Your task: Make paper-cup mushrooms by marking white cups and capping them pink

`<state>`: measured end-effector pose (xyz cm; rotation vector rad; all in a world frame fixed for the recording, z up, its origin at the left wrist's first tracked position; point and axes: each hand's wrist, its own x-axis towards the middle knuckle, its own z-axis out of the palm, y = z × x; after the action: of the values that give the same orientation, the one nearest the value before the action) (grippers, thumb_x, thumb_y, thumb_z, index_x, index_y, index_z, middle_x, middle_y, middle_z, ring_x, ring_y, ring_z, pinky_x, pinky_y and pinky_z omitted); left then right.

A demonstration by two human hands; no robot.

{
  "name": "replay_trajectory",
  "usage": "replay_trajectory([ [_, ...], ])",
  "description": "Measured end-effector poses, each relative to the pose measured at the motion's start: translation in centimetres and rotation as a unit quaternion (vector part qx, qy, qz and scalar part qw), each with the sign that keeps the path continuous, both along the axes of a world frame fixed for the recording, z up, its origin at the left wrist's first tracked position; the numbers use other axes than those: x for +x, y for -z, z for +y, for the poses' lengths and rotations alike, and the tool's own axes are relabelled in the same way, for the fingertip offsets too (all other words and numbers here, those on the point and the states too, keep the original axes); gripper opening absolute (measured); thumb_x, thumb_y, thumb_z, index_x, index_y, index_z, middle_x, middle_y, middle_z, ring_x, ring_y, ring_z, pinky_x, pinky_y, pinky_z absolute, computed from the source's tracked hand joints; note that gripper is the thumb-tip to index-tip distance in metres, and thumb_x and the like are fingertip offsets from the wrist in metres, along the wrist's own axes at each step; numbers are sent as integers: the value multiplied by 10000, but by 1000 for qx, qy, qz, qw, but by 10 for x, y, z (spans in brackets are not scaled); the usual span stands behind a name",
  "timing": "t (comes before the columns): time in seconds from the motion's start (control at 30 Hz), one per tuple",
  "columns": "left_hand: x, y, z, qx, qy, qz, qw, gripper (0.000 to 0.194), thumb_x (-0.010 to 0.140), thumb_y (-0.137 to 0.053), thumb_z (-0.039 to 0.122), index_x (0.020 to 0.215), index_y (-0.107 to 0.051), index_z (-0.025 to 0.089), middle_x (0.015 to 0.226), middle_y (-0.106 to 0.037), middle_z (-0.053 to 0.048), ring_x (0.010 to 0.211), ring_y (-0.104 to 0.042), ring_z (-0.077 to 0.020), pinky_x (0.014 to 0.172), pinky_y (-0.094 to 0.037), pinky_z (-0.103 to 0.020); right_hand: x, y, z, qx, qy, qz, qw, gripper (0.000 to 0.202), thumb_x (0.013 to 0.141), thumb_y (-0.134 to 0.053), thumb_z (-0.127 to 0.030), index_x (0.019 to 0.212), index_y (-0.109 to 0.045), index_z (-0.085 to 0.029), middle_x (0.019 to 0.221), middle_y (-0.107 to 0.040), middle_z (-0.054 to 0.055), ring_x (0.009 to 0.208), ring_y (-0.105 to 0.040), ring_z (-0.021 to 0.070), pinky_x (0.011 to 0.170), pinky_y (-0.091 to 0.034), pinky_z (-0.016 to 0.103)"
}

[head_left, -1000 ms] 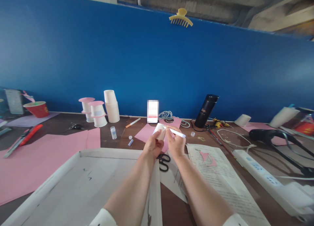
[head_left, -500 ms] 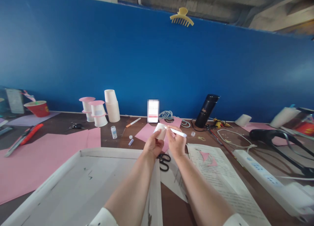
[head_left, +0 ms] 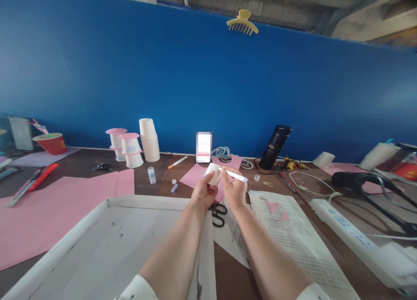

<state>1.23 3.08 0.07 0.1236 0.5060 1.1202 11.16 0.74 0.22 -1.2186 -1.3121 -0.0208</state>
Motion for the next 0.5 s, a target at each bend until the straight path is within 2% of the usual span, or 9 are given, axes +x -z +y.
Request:
replay_trajectory([
  [0.5, 3, 2, 1, 8, -30, 27, 999, 131, 722, -675, 85, 849, -647, 73, 679, -650, -50, 465, -554, -50, 312, -339, -97, -1, 0, 1, 21, 13, -56, 998, 178, 847, -538, -326, 886, -667, -208, 884, -725, 50, 869, -669, 199, 822, -508, 342],
])
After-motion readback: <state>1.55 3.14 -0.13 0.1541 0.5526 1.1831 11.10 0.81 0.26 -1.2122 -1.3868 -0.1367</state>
